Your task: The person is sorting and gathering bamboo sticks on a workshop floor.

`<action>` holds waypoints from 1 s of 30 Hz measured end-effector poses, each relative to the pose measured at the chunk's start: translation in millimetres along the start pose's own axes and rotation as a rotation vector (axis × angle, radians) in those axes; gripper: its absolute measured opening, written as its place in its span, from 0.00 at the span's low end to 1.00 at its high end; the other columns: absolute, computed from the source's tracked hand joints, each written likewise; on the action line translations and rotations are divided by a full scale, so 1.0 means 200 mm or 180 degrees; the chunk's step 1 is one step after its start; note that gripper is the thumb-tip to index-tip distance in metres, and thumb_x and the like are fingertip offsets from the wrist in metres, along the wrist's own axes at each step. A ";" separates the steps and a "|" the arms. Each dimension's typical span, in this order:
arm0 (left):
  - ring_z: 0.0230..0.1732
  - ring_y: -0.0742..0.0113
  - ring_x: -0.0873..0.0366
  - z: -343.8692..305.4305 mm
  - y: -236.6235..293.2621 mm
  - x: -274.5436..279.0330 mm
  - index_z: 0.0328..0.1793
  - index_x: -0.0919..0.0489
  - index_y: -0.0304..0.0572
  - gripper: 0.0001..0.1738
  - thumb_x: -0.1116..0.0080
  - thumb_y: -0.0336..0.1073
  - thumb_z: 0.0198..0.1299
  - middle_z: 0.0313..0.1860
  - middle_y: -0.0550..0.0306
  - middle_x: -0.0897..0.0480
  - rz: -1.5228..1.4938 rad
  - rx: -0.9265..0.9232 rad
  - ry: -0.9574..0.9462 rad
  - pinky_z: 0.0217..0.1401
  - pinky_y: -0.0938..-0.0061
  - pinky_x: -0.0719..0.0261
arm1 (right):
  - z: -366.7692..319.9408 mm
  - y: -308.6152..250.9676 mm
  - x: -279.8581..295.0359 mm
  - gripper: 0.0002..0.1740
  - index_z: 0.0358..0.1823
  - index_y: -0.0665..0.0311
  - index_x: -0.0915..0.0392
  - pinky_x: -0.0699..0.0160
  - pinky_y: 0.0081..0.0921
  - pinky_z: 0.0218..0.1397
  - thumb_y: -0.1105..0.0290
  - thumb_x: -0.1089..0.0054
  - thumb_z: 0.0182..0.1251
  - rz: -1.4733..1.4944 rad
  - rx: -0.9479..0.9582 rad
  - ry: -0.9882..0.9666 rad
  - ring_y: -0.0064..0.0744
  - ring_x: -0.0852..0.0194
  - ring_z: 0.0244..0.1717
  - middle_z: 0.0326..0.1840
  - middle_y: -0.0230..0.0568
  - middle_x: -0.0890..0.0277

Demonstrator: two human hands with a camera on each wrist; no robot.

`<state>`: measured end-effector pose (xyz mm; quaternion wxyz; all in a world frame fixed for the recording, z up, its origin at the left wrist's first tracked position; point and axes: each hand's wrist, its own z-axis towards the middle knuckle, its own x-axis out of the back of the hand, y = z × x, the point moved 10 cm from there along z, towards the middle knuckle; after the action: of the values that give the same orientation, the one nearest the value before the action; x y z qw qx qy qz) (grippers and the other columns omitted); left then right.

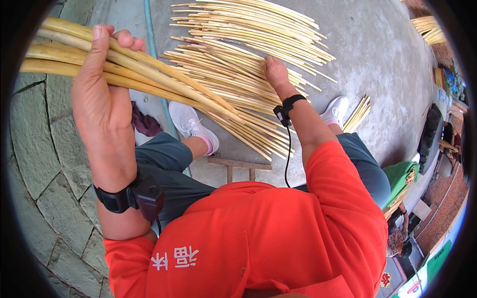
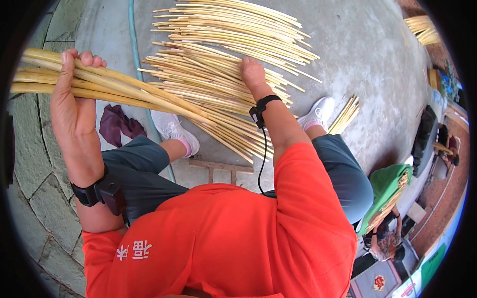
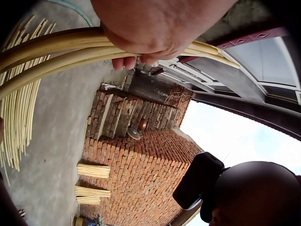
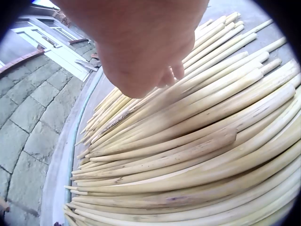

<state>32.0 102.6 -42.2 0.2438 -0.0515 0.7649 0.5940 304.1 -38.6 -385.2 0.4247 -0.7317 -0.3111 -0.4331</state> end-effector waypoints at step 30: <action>0.31 0.67 0.24 -0.02 0.03 0.02 0.39 0.26 0.35 0.11 0.38 0.31 0.53 0.25 0.56 0.23 0.0222 -0.0112 0.0467 0.42 0.72 0.24 | -0.08 -0.24 0.39 0.09 0.36 0.62 0.30 0.30 0.37 0.36 0.63 0.51 0.63 0.0830 0.0376 0.1061 0.48 0.27 0.34 0.32 0.46 0.25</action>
<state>25.3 102.0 -38.3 0.1654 -0.0725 0.7715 0.6101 293.2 -25.4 -293.6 0.5648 -0.6579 -0.1641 -0.4705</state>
